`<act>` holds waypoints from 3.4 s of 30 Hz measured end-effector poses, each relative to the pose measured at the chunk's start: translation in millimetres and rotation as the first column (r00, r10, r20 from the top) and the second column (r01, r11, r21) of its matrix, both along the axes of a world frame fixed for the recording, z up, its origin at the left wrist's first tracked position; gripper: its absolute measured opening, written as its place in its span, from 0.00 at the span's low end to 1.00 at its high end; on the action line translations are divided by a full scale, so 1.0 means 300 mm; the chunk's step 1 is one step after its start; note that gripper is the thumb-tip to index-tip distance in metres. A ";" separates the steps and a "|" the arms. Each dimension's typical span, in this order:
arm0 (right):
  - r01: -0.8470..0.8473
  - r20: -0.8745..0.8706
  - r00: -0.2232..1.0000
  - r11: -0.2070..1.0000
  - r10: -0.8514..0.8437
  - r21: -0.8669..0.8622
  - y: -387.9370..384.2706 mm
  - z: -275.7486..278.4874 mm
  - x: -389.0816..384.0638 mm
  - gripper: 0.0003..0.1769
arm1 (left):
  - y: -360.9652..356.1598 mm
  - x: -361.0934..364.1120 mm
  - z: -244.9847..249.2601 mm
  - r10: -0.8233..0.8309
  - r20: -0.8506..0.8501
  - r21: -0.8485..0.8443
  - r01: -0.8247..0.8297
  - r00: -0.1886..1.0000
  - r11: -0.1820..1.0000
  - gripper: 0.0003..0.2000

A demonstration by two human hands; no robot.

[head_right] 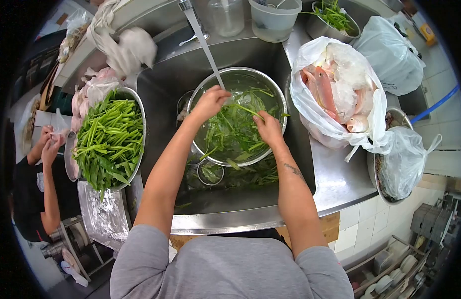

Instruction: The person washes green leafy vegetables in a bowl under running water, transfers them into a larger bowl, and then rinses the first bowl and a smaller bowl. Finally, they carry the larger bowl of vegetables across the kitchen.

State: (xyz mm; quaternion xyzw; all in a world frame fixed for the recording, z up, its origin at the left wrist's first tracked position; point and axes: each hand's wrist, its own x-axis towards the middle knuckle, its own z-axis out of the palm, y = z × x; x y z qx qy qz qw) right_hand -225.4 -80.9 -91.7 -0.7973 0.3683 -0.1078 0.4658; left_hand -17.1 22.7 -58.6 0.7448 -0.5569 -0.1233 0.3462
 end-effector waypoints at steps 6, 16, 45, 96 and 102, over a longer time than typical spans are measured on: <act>0.012 0.132 0.991 0.999 -0.006 -0.040 0.000 0.005 0.004 0.17 | -0.084 -0.074 -0.038 -0.348 0.125 0.245 0.311 0.929 0.918 0.08; -0.094 -0.179 0.983 0.927 0.030 -0.363 0.016 -0.043 -0.021 0.34 | -0.133 0.071 0.111 0.035 -0.750 -0.105 -0.171 0.661 0.980 0.10; -0.204 -0.306 0.936 0.977 0.174 -0.069 0.048 -0.101 -0.023 0.16 | 0.126 -0.276 0.004 0.264 -0.436 0.259 -0.161 0.861 0.952 0.18; -0.360 -0.284 0.888 0.931 0.362 0.061 0.044 -0.159 -0.037 0.24 | 0.109 0.335 0.638 0.303 -0.737 -0.468 -0.779 0.605 0.416 0.12; -0.215 -0.118 0.972 0.970 0.201 -0.117 0.043 -0.157 -0.032 0.17 | 0.163 0.539 0.807 0.173 -0.813 -0.365 -0.717 0.556 0.594 0.11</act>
